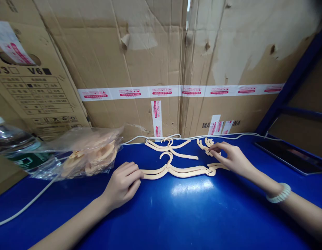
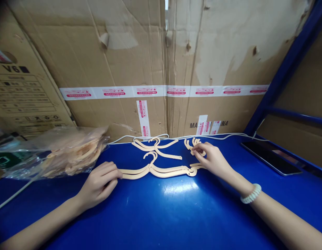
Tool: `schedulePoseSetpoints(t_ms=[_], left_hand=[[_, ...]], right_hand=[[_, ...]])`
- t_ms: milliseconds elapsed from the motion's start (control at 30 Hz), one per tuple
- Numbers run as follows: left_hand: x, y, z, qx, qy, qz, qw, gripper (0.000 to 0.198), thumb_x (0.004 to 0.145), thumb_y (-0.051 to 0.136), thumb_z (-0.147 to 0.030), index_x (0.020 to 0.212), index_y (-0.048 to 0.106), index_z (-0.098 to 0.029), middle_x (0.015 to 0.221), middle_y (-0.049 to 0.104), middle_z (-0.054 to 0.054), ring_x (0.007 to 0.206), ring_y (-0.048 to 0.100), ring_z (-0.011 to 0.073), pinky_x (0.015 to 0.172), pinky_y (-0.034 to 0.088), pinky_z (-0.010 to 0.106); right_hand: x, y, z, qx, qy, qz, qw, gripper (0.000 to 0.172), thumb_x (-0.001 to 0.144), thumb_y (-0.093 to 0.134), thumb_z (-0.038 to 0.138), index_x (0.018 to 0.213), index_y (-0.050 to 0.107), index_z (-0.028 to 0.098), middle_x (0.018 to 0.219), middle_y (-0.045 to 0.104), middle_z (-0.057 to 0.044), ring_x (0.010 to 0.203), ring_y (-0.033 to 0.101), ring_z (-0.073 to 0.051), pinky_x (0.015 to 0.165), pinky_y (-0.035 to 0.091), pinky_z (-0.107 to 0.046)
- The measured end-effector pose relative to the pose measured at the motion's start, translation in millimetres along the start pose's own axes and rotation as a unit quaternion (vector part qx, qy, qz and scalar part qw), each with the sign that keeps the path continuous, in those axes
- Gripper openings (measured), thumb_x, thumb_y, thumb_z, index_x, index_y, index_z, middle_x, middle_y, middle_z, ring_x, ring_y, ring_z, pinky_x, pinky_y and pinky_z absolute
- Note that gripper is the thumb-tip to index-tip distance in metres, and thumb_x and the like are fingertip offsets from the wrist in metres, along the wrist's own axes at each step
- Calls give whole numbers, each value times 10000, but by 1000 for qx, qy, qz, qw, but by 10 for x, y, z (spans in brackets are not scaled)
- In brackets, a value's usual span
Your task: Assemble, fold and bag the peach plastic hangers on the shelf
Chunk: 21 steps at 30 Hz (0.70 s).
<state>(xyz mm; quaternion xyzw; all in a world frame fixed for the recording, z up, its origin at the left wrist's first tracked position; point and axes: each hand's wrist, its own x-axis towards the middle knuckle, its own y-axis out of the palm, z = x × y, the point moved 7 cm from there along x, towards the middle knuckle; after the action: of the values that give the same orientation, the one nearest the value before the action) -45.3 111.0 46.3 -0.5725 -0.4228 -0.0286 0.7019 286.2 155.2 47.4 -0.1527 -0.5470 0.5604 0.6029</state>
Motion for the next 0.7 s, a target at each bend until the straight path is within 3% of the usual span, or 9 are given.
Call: schedulePoseSetpoints(t_ms=[133, 267, 433, 533, 700], left_hand=[[6, -5, -7, 10, -1, -5, 1000, 235, 873, 388, -69, 778, 579, -169, 624, 527, 12, 585, 441, 152, 590, 349, 297], [-5, 1, 9, -10, -8, -23, 1000, 224, 875, 400, -50, 892, 585, -175, 666, 594, 9, 605, 515, 144, 614, 396, 290], [-19, 10, -5, -25, -5, -39, 999, 203, 876, 452, -56, 992, 571, -173, 720, 619, 19, 623, 524, 144, 631, 421, 291], [-4, 19, -34, -24, 0, -26, 999, 201, 874, 453, -51, 992, 570, -165, 709, 610, 24, 622, 506, 151, 625, 418, 298], [19, 11, -149, -12, 56, -11, 998, 249, 850, 462, -20, 1022, 567, -165, 750, 630, 43, 656, 503, 170, 642, 421, 323]], right_hand=[[6, 54, 138, 4, -41, 26, 999, 220, 906, 470, 332, 943, 636, 193, 923, 688, -91, 873, 607, -234, 759, 497, -374], [-34, 193, 371, 16, -114, 105, 988, 255, 926, 454, 333, 1075, 618, 206, 1131, 637, -117, 1090, 557, -254, 940, 445, -443], [-64, 350, 449, 18, -121, 169, 978, 324, 943, 431, 364, 1177, 606, 223, 1336, 533, -122, 1302, 408, -283, 1057, 348, -506], [-52, 391, 454, 33, -122, 182, 975, 319, 949, 419, 346, 1163, 620, 221, 1300, 568, -112, 1291, 429, -277, 1059, 358, -495], [-9, 388, 455, 59, -123, 147, 980, 294, 952, 400, 272, 1046, 665, 187, 1104, 657, -108, 1059, 598, -225, 944, 477, -401]])
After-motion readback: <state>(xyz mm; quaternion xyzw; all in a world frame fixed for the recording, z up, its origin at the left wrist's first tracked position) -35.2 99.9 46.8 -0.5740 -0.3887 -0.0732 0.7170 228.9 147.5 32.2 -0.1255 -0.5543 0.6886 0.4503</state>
